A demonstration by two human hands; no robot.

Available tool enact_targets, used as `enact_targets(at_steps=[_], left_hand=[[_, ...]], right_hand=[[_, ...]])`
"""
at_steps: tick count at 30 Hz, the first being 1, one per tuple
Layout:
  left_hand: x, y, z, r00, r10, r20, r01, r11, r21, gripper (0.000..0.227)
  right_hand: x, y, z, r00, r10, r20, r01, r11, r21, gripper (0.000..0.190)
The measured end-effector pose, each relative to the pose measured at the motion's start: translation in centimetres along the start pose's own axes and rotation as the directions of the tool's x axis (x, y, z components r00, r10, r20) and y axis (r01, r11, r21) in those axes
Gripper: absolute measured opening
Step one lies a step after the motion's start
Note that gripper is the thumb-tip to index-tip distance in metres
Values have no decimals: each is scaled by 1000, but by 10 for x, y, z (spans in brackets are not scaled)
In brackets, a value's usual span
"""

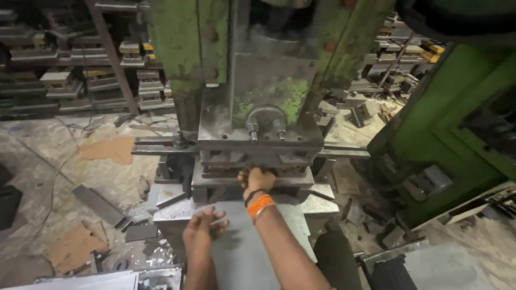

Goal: Operating a stamping machine by placing metal sheets into the press and removing them after the stamping process.

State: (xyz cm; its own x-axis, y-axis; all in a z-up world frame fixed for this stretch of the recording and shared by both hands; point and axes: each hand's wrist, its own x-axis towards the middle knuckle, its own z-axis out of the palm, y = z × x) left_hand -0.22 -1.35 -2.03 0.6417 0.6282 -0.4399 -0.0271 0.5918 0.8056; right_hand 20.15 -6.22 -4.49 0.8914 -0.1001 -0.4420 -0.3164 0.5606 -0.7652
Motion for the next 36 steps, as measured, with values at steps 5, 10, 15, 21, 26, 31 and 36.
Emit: enact_targets(at_steps=[5,10,15,21,26,31,36], left_hand=[[-23,-7,16,996,-62,63,61,998,14,28],[-25,-7,12,995,-8,100,8,1000,1,27],[-28,2,9,993,45,105,-43,999,-26,25],[-30,6,12,991,89,101,-85,995,-46,25],[-34,19,14,993,103,52,-101,994,-31,27],[-15,11,0,980,193,48,-189,978,-85,23],[-28,44,-18,959,283,16,-280,954,-107,20]], right_hand=[[11,2,-4,994,-49,-93,45,998,-47,20],[-17,-15,-16,999,-43,13,45,983,-179,15],[-45,-27,-36,970,-116,215,176,942,-286,31],[-46,-19,-35,966,-207,158,247,920,-303,24],[-44,-20,-35,954,-242,175,290,889,-355,23],[-26,-11,-41,938,-265,222,328,884,-333,17],[-23,-10,-42,925,-268,270,354,865,-355,20]])
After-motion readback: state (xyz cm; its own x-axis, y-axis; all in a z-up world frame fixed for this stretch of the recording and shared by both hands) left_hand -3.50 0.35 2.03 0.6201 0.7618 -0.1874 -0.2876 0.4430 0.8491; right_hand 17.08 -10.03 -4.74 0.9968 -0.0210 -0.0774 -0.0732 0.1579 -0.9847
